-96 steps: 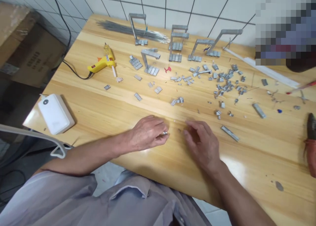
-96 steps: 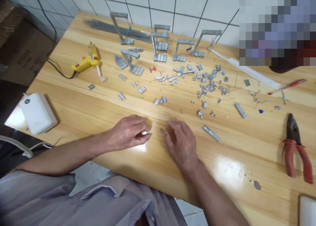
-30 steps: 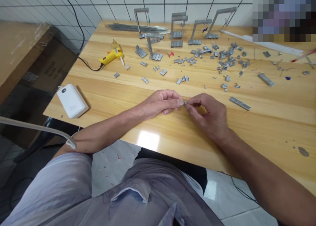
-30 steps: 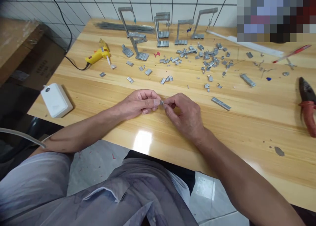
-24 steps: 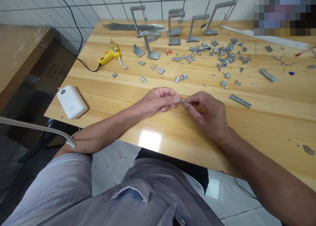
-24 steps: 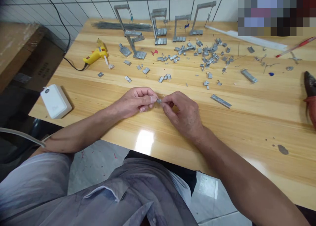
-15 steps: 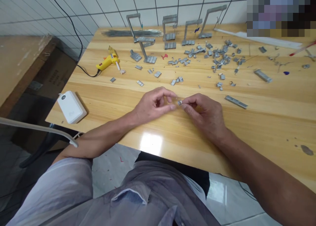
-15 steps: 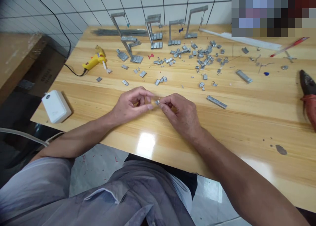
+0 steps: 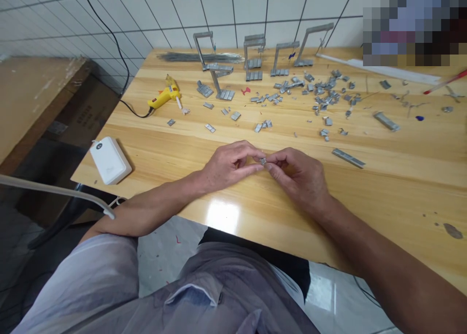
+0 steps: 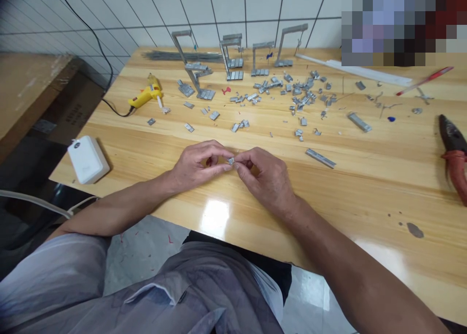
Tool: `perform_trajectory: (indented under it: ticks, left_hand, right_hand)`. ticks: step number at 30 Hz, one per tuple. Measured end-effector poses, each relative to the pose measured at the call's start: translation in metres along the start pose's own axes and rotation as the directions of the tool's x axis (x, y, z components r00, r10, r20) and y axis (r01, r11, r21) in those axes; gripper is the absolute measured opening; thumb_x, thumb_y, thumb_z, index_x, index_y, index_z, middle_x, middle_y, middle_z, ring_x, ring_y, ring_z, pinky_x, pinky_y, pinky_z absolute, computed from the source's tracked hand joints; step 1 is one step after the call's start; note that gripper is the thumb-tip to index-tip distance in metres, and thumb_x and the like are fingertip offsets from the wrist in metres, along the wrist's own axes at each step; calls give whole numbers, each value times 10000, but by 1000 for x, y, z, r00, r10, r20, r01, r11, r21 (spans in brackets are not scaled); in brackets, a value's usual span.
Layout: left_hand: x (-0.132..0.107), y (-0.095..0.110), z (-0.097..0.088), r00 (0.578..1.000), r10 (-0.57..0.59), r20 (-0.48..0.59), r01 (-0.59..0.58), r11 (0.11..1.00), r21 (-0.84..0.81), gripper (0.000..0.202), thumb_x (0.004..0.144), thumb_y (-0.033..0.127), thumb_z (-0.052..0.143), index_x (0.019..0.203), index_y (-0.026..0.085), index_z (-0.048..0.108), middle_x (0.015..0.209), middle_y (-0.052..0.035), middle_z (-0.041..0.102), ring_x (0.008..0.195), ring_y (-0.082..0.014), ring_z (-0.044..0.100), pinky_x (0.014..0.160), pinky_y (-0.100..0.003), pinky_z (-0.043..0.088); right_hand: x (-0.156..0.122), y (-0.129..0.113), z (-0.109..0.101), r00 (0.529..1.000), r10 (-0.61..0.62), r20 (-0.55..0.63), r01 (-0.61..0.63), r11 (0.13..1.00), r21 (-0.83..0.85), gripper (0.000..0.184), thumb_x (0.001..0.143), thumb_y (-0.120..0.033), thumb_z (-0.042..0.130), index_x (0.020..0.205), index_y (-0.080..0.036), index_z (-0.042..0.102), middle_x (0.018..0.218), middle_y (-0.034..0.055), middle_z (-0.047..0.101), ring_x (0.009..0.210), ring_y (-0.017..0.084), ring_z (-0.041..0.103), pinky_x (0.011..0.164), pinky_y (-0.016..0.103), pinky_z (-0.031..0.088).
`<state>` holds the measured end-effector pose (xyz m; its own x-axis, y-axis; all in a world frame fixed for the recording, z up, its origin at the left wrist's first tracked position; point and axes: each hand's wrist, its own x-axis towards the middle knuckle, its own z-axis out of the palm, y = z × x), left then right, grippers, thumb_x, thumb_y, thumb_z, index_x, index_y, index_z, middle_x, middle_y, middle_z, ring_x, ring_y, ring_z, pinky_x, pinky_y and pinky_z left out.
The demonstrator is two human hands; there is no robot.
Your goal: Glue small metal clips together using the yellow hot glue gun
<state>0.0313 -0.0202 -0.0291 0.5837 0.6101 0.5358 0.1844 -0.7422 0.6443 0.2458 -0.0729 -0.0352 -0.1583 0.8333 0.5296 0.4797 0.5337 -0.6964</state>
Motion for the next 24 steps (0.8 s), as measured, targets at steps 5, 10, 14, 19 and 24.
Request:
perform_trajectory:
  ticks: [5,10,14,19,24]
  left_hand:
    - [1,3,-1,997,-80,24,80,997,12,179,964,363,753,1039,202,770,893,-42,773,580,-72,533,576,-217,431]
    - [0,3,1,997,-71,13,71,997,-2,176,953,337,773,1039,183,774,835,-31,755,592,-74,558,567,-205,429]
    - [-1,1,2,999,-50,10,50,999,-1,171,949,309,781,1047,169,769,835,-32,754,591,-70,567,566,-199,436]
    - [-1,1,3,998,-63,11,63,998,-17,170,952,325,776,1042,181,786,838,-35,762,630,-81,613,591,-204,455]
    - [1,2,0,990,-139,35,142,984,-106,166,957,330,763,1074,224,814,893,-43,788,641,-86,617,606,-219,472]
  right_hand:
    - [0,-2,-1,1000,-2,-1,2,1000,-23,70,933,-214,665,904,-272,689,753,-18,727,658,158,674,636,297,549]
    - [1,-3,-2,1000,5,7,-5,1000,-30,86,926,-191,665,891,-268,680,772,-19,729,666,158,677,635,298,540]
    - [1,-3,-2,999,-44,-8,44,998,-36,104,917,-165,673,880,-261,660,770,-21,720,674,152,674,635,290,531]
    - [1,-5,-2,999,-42,2,42,998,-49,102,928,-180,656,869,-263,655,774,-12,719,687,164,683,637,302,534]
    - [1,-3,-1,1000,-11,-5,11,999,-35,100,922,-169,671,887,-261,651,782,-16,720,674,150,668,635,293,536]
